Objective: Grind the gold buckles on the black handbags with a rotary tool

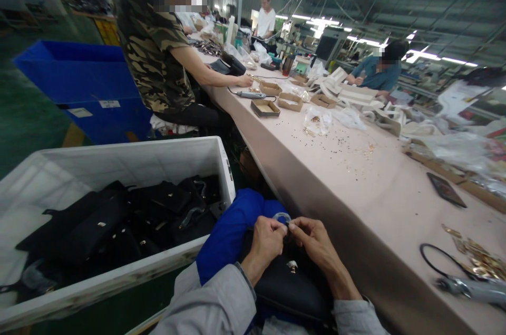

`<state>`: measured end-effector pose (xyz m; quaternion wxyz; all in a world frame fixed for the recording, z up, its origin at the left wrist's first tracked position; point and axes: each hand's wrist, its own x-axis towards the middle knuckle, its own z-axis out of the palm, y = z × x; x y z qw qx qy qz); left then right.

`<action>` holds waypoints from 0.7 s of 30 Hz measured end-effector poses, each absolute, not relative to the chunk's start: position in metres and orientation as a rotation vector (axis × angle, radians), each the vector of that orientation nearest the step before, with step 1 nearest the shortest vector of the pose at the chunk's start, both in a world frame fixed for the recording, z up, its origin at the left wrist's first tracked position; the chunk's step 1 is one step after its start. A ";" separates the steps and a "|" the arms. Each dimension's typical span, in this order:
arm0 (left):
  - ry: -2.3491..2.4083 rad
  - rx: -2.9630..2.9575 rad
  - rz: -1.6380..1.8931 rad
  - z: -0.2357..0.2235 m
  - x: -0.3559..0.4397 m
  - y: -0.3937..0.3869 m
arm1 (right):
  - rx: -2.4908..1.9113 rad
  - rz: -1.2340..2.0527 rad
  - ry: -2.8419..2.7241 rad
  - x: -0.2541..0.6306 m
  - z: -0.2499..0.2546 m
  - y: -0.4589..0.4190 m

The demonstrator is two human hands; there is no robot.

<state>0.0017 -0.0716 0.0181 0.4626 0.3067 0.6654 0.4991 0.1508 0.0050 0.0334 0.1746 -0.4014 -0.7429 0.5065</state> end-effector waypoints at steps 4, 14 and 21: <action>1.565 0.726 1.241 0.012 0.002 -0.072 | -1.144 1.400 -2.114 0.153 0.028 0.007; 1.652 0.779 1.213 0.006 -0.001 -0.071 | -1.233 1.335 -2.105 0.143 0.027 0.004; 1.731 0.753 1.183 0.009 -0.004 -0.073 | -1.353 1.281 -2.099 0.132 0.029 -0.001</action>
